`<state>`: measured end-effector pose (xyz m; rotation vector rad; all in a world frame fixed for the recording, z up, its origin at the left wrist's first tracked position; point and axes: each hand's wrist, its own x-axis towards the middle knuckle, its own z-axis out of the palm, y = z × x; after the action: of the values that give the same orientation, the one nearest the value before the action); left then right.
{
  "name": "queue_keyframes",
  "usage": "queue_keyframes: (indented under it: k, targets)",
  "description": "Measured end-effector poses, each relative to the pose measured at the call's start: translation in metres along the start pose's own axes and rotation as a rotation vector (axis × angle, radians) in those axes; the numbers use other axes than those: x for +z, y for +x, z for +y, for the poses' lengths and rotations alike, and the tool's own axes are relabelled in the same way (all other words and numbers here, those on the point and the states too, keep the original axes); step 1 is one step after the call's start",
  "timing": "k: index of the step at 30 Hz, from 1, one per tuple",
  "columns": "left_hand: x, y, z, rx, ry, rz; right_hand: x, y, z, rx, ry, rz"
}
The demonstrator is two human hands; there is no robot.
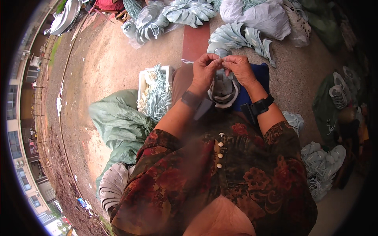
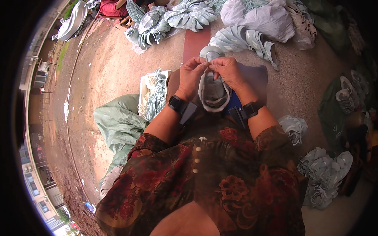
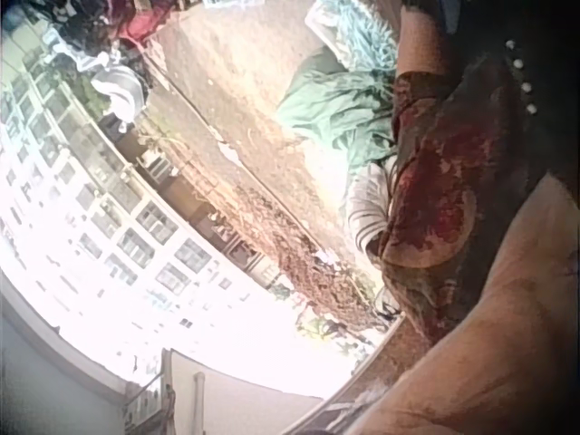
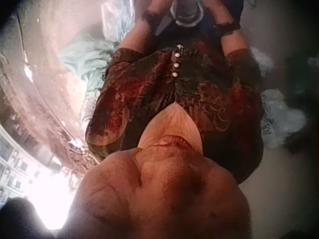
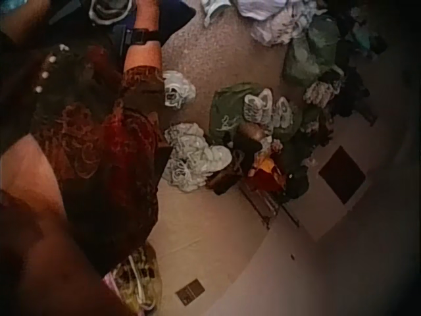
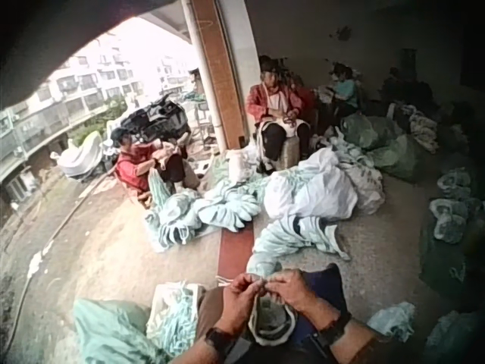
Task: The person sits on the ground and laces a light blue sneaker. They thread the laces through the eyelets, pull them tight, and tie a knot. The person handles the shoe and laces by hand throughout the process.
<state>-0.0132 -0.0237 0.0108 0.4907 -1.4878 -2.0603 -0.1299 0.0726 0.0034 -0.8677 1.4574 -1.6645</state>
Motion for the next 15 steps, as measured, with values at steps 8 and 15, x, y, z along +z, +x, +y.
queue_keyframes:
  k: [8,15]
  targets:
    - [-0.009,-0.008,0.012,-0.135,-0.137,-0.164,-0.001,-0.004,-0.008,0.11,-0.136,-0.143]
    - [-0.027,-0.012,-0.003,-0.13,0.096,-0.117,-0.002,-0.006,-0.003,0.061,-0.265,-0.207]
